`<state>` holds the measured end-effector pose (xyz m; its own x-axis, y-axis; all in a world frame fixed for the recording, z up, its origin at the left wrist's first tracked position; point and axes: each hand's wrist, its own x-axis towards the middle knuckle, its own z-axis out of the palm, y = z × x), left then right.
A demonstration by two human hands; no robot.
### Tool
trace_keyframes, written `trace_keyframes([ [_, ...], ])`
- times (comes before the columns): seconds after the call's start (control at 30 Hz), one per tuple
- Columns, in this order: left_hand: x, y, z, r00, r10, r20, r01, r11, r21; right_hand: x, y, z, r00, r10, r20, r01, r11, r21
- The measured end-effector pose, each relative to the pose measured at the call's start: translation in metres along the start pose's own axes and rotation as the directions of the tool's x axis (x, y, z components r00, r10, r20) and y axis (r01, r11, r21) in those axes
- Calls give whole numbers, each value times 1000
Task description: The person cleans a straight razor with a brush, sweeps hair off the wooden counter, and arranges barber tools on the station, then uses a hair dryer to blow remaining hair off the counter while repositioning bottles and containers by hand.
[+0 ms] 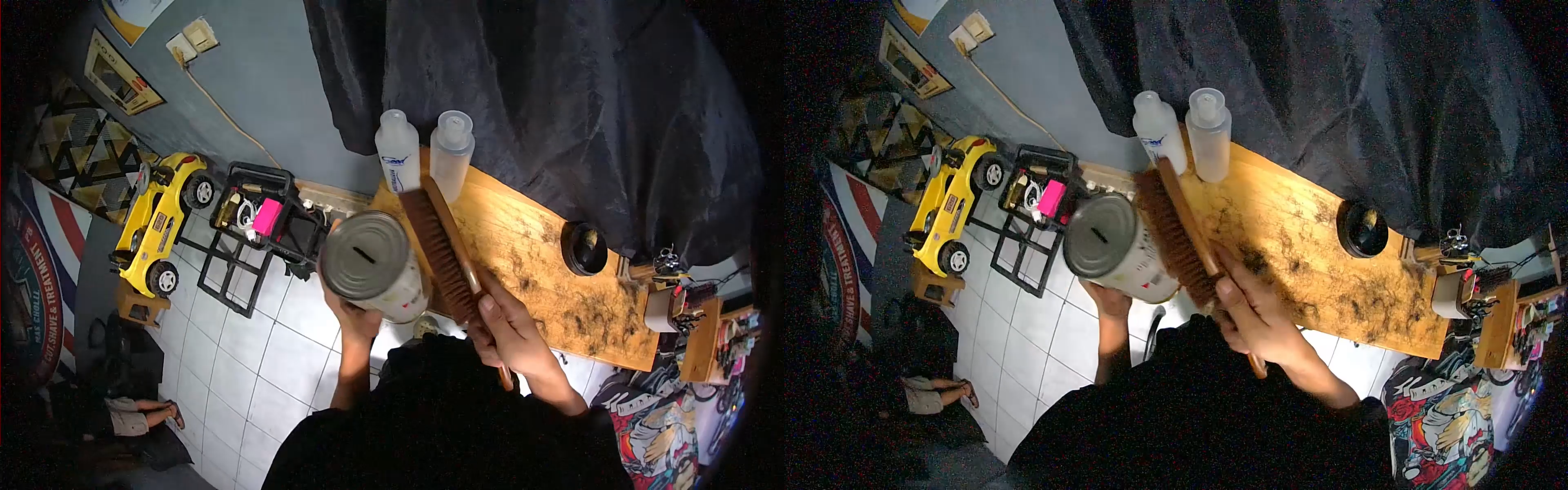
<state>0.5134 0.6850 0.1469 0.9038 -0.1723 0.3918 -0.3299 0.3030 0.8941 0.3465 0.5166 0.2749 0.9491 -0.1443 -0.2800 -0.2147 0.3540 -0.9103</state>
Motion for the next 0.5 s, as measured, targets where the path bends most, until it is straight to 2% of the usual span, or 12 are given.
trace_keyframes([
  [0.03, -3, -5, -2, 991, 125, 57, -129, 988, 89, 1, -8, 7, 993, -84, 80, 77, 994, 82],
  [0.07, -6, -10, -4, 962, 247, 113, -263, 951, 164, 2, -7, 10, 993, -84, 81, 77, 994, 83],
  [0.1, -14, -13, -3, 991, 135, 25, -132, 985, -109, 4, -6, 11, 997, -52, 49, 52, 999, -2],
  [0.13, -20, -17, -3, 1000, 1, -30, -13, 924, -383, 6, -4, 11, 1000, -23, 16, 24, 996, -89],
  [0.17, -19, -26, -8, 999, 4, -36, -18, 923, -384, 8, 13, 3, 995, 103, -6, -103, 994, -21],
  [0.2, -17, -39, -16, 998, 4, -58, -27, 921, -390, 9, 23, -4, 995, 103, -1, -103, 994, -29],
  [0.27, -9, -52, -25, 997, 8, -79, -37, 929, -369, 7, 36, -18, 947, 303, -108, -313, 946, -81],
  [0.33, 4, -37, -17, 1000, 16, -24, -22, 963, -269, 5, 37, -23, 925, 344, -158, -363, 926, -104],
  [0.4, 8, -19, -1, 997, 26, 74, -14, 988, -156, 1, 21, -21, 955, 264, -136, -259, 964, 53],
  [0.43, 5, -10, 6, 991, 32, 129, -18, 994, -108, 0, 12, -18, 974, 200, -104, -189, 976, 106],
  [0.47, 2, -3, 11, 984, 43, 175, -31, 997, -68, -2, 4, -17, 973, 198, -114, -186, 976, 113],
  [0.5, 0, 3, 15, 977, 48, 206, -40, 998, -46, -5, -3, -17, 999, 41, -26, -39, 995, 89],
])
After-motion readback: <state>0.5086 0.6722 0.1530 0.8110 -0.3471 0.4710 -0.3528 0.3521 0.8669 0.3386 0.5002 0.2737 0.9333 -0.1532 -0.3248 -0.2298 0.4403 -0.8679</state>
